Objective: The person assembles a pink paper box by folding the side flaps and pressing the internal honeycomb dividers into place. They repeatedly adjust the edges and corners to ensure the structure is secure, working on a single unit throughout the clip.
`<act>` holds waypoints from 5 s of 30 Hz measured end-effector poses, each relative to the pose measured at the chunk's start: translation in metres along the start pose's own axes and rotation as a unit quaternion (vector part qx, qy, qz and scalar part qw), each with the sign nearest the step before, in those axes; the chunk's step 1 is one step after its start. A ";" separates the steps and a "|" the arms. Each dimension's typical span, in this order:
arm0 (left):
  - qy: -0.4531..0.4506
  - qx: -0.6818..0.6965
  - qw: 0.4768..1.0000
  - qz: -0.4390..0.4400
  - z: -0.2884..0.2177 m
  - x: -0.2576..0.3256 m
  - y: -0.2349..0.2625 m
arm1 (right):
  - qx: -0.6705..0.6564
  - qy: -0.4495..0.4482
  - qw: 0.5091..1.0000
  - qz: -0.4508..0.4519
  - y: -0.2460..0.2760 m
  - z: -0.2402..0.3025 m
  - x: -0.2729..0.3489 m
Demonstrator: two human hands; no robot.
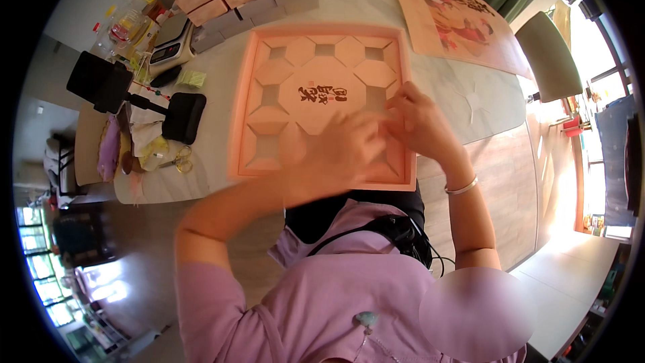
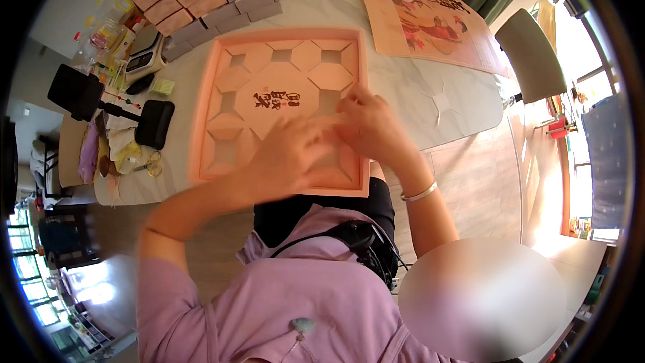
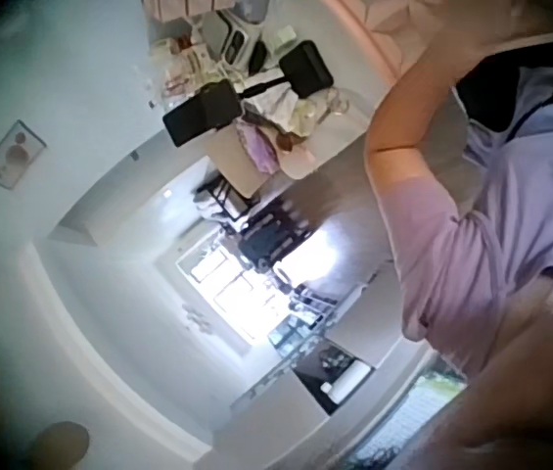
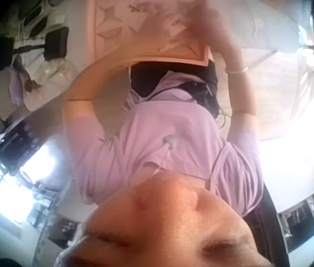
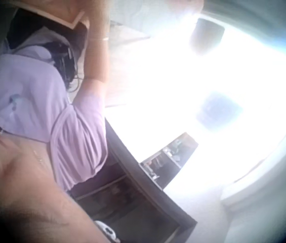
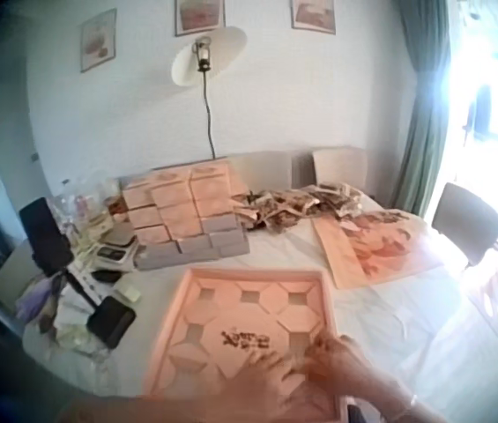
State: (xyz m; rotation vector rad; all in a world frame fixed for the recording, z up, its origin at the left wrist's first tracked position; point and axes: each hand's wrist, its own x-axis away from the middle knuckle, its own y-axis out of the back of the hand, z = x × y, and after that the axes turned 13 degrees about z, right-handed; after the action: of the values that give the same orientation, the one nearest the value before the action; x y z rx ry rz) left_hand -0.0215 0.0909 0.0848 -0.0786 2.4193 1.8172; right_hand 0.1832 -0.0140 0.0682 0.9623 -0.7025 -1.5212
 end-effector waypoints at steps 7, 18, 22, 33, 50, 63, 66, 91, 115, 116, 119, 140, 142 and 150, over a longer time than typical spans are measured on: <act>-0.018 0.014 0.999 -0.033 -0.033 0.038 -0.043 | 0.122 -0.020 0.992 -0.007 0.023 -0.057 -0.008; 0.090 0.149 0.984 0.041 0.019 0.113 0.020 | 0.018 -0.070 0.994 0.085 0.017 -0.005 0.056; 0.166 0.138 0.975 0.044 0.037 0.129 0.037 | 0.077 -0.028 0.994 0.072 0.003 0.035 0.061; 0.174 0.125 0.976 -0.044 0.028 0.078 0.020 | 0.046 0.087 0.988 0.118 -0.033 0.076 0.036; 0.167 -0.047 0.984 0.043 0.065 0.007 -0.006 | 0.082 0.089 0.989 0.083 -0.054 0.074 0.031; 0.116 0.025 0.993 -0.003 0.072 0.017 -0.001 | -0.231 -0.211 0.948 0.057 0.005 0.030 0.020; 0.020 0.055 0.997 -0.045 0.067 0.010 0.004 | -0.177 -0.213 0.957 0.091 0.004 0.031 0.021; -0.243 0.005 0.962 0.128 0.098 -0.039 0.017 | -0.792 -0.332 0.506 0.078 -0.030 0.045 0.007; -0.314 0.011 0.948 0.051 0.101 -0.035 -0.008 | -0.758 -0.341 0.534 0.157 -0.034 0.038 -0.005; -0.310 0.014 0.949 0.060 0.101 -0.035 -0.009 | -0.756 -0.345 0.535 0.150 -0.034 0.038 -0.004; -0.308 0.022 0.949 0.071 0.100 -0.034 -0.009 | -0.753 -0.344 0.538 0.158 -0.026 0.048 -0.001; -0.325 -0.060 0.942 0.054 0.089 -0.040 -0.007 | -0.445 -0.298 0.776 0.334 0.019 0.057 0.017; -0.324 -0.065 0.943 0.044 0.089 -0.040 -0.009 | -0.430 -0.275 0.783 0.355 0.018 0.056 0.013; -0.309 -0.063 0.944 0.091 0.087 -0.040 -0.012 | -0.426 -0.283 0.783 0.354 0.009 0.055 0.005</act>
State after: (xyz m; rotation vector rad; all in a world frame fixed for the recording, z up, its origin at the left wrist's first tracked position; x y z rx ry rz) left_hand 0.0251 0.1702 0.0540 0.6282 1.9130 1.7179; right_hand 0.1392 -0.0246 0.1017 -0.4560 -0.5741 -1.1943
